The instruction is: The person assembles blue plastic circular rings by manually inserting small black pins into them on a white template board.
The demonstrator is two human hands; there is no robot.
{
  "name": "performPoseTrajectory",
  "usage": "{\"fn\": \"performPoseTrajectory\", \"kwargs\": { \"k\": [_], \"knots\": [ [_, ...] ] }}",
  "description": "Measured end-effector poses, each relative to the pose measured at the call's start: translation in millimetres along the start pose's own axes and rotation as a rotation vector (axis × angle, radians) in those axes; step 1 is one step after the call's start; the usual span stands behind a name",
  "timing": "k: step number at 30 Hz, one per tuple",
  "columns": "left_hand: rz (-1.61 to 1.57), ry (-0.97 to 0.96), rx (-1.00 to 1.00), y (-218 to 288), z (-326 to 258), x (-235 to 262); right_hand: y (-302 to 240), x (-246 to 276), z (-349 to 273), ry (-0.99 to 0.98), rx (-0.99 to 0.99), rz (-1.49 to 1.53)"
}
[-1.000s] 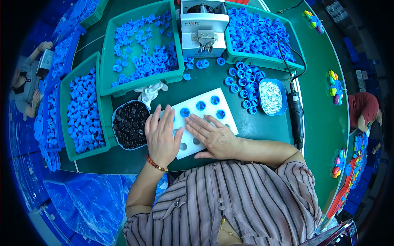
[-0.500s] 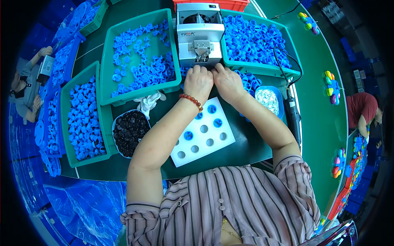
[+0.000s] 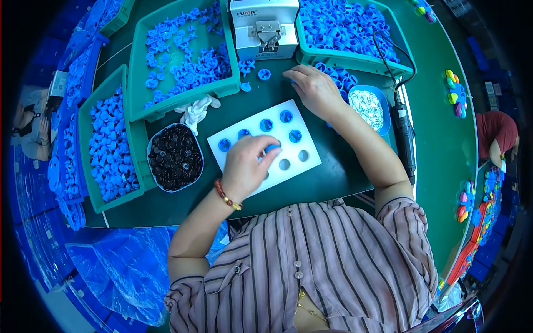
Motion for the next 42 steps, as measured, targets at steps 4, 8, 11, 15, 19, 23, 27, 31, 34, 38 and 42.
{"fn": "performPoseTrajectory", "kwargs": {
  "k": [4,8,11,15,19,23,27,31,34,38,42],
  "knots": [
    [0.141,0.122,-0.132,-9,-3,-17,-51,43,-23,0.127,0.074,0.337],
    [0.261,0.175,-0.15,-7,7,-23,-87,36,-87,0.035,0.132,0.386],
    [0.424,0.217,-0.194,-6,0,-24,-101,33,-101,0.093,0.187,0.259],
    [0.603,0.281,-0.231,-3,-8,-25,-105,32,-104,0.129,0.151,0.202],
    [0.764,0.248,-0.206,1,-14,-25,-102,30,-105,0.168,0.128,0.238],
    [0.733,0.157,-0.16,9,-18,-20,-101,29,-110,0.152,0.186,0.197],
    [0.549,0.174,-0.16,17,20,-10,-117,28,-121,0.039,0.169,0.177],
    [0.573,0.298,-0.199,-4,84,-12,-123,27,-128,-0.04,0.17,0.197],
    [0.665,0.33,-0.191,0,105,-19,-120,37,-122,-0.088,0.146,0.227],
    [0.878,0.405,-0.133,-10,128,-32,-104,44,-106,-0.02,0.098,0.379],
    [0.957,0.233,-0.15,-11,138,-36,-60,42,-72,0.195,-0.015,0.151]
  ]
}}
Point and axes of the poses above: each hand's wrist, its own z-axis towards the middle knuckle, its own x-axis out of the back of the hand, y = z × x, the point moved 2 cm from there along z, towards the middle knuckle, and after that the axes turned 15 degrees about x, right-handed, at the moved point
